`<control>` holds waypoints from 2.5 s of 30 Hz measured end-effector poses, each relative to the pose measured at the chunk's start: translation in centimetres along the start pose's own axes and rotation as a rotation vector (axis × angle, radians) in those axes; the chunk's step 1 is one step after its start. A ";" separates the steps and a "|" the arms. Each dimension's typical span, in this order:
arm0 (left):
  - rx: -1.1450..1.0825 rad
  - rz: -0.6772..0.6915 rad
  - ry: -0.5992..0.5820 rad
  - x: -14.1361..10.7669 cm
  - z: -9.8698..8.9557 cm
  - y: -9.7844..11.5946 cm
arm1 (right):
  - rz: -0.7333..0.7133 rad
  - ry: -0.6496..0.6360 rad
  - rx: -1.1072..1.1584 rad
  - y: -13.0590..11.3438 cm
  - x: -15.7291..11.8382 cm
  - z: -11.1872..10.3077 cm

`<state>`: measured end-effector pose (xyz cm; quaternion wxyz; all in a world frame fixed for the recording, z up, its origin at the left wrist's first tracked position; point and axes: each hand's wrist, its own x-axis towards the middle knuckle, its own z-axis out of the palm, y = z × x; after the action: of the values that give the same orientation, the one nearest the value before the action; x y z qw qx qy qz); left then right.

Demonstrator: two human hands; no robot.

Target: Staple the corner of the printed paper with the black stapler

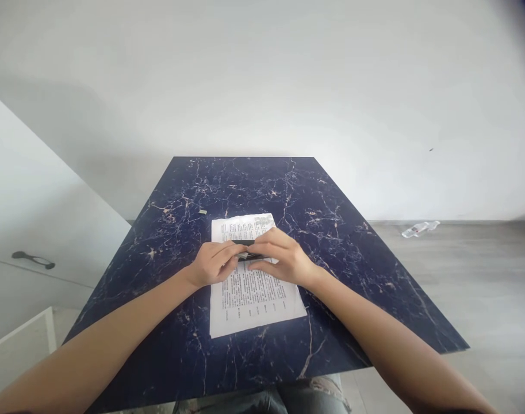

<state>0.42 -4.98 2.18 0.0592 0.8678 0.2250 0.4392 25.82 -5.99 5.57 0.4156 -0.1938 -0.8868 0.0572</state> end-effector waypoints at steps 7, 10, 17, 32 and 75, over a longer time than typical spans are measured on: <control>-0.019 -0.020 -0.025 -0.1 0.1 0.0 | -0.109 -0.039 -0.220 -1.1 -0.1 1.3; -0.053 -0.073 -0.048 -0.2 0.2 0.0 | -0.104 -0.030 -0.226 -1.0 -0.2 1.4; -0.044 0.004 0.026 -0.1 0.3 0.1 | -0.073 0.042 -0.194 -1.2 0.1 1.4; 0.211 -0.233 0.273 -0.4 -1.2 -2.2 | 0.430 0.304 -0.317 4.3 -1.1 -2.1; -0.140 -0.542 0.176 0.1 -2.4 -5.0 | 0.724 0.285 -0.205 9.2 -3.4 -5.4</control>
<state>-3.12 -0.70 2.22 0.2144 0.7284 0.4219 0.4955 34.57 0.81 4.24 0.4661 -0.5400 -0.6958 0.0836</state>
